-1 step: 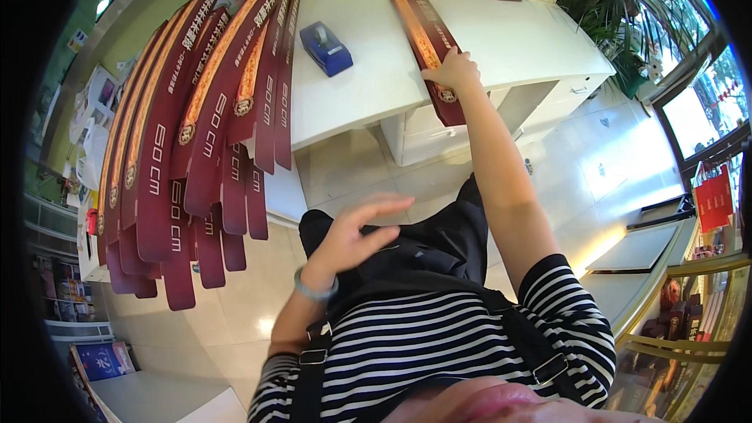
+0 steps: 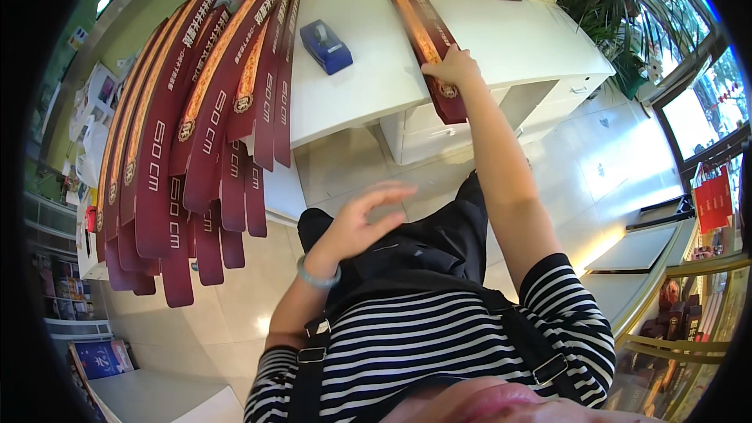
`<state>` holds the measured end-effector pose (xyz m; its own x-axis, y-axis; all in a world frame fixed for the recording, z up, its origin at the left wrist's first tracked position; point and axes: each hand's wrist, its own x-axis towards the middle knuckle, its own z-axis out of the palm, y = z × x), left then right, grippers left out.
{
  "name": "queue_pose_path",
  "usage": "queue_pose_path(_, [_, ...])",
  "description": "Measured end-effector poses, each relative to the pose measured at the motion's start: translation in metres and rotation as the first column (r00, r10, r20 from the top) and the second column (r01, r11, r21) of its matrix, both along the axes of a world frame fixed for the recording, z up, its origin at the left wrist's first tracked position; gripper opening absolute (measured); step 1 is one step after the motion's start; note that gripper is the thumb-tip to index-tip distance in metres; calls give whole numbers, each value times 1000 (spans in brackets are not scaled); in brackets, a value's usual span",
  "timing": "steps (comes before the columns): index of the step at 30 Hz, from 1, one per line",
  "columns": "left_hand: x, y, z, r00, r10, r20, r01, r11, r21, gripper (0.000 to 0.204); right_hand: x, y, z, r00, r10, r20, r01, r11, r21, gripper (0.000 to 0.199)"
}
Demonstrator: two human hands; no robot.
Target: The person folds flat maroon cardboard pieces into rectangular boxes, tucks flaps, and stacks the finished boxes on a white counter. The person repeats this process for multiple units, handling each piece by hand.
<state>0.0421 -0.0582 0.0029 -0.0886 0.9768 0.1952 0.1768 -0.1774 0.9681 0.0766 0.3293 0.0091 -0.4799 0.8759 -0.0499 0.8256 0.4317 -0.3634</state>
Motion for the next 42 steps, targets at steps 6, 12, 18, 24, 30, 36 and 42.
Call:
queue_pose_path(6, [-12,81,-26,971,-18,237,5,998,56,64,87,-30,58,741,-5,-672,-385,816,-430,80])
queue_pose_path(12, [-23,129,-41,912,-187,366,88,959,271,91,149,-194,-24,517,490,-702,-618,781,89,104])
queue_pose_path(18, [-48,131,70,830,-278,483,-46,829,557,100,157,-194,-70,553,645,-528,-646,732,217,121])
queue_pose_path(24, [-31,86,20,970,8,242,-135,849,511,133,75,-200,-13,207,743,-637,-657,588,472,134])
queue_pose_path(30, [-54,32,14,961,146,234,-257,784,566,138,64,-218,-41,270,759,-593,-765,543,346,138])
queue_pose_path(36, [-45,26,-1,981,55,186,-132,894,429,131,44,-231,-32,176,735,-655,-691,566,449,131])
queue_pose_path(42, [-69,34,-42,936,309,168,-351,833,428,85,43,-245,-35,343,483,-806,-622,759,189,88])
